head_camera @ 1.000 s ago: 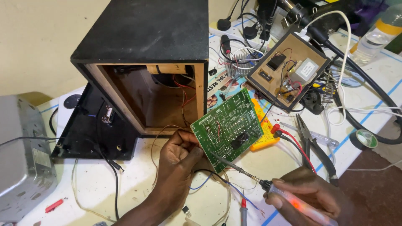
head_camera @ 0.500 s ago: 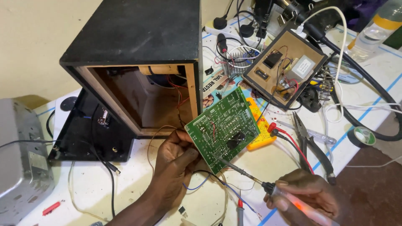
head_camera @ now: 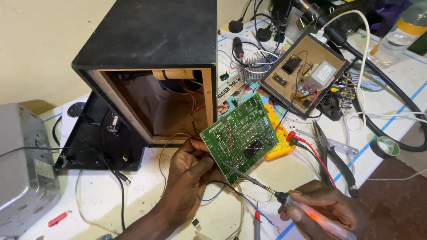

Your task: Soldering components on a printed circuit board and testing circuits with a multimeter during a speaker repair.

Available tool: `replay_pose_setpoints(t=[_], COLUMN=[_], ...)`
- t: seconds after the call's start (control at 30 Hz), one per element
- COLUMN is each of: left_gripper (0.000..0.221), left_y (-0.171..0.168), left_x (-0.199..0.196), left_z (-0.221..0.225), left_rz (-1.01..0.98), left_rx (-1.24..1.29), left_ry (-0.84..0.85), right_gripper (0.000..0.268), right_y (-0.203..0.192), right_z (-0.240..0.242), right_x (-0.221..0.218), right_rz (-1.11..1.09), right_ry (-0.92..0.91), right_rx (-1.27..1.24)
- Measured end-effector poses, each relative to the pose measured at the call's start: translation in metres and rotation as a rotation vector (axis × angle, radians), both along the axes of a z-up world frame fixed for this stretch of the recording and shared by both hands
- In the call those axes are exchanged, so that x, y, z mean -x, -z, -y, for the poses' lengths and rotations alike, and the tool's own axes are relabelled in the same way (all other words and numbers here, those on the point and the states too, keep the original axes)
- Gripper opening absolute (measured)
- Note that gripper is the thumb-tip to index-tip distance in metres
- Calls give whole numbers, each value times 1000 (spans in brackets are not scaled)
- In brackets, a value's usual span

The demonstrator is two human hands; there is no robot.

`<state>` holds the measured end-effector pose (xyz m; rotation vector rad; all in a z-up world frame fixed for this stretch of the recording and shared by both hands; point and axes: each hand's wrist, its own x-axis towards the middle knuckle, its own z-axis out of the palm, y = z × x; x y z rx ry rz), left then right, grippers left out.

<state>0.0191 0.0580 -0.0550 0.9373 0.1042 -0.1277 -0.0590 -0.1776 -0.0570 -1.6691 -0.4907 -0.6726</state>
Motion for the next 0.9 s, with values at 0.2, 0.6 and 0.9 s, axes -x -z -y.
replay_pose_setpoints(t=[0.2,0.6,0.9], left_gripper=[21,23,14], left_y=[-4,3,-25], left_x=[1,0,14], left_z=[1,1,11], left_rz=[-14,14,-37], left_rx=[-8,33,-34], left_ry=[-3,-9,35], right_gripper=[27,42,78], right_y=[0,46,-17], right_z=[-3,-1,-25], right_x=[7,-3,-4], right_rz=[-85,58,37], right_ry=[48,25,208], right_rx=[-30,-565,302])
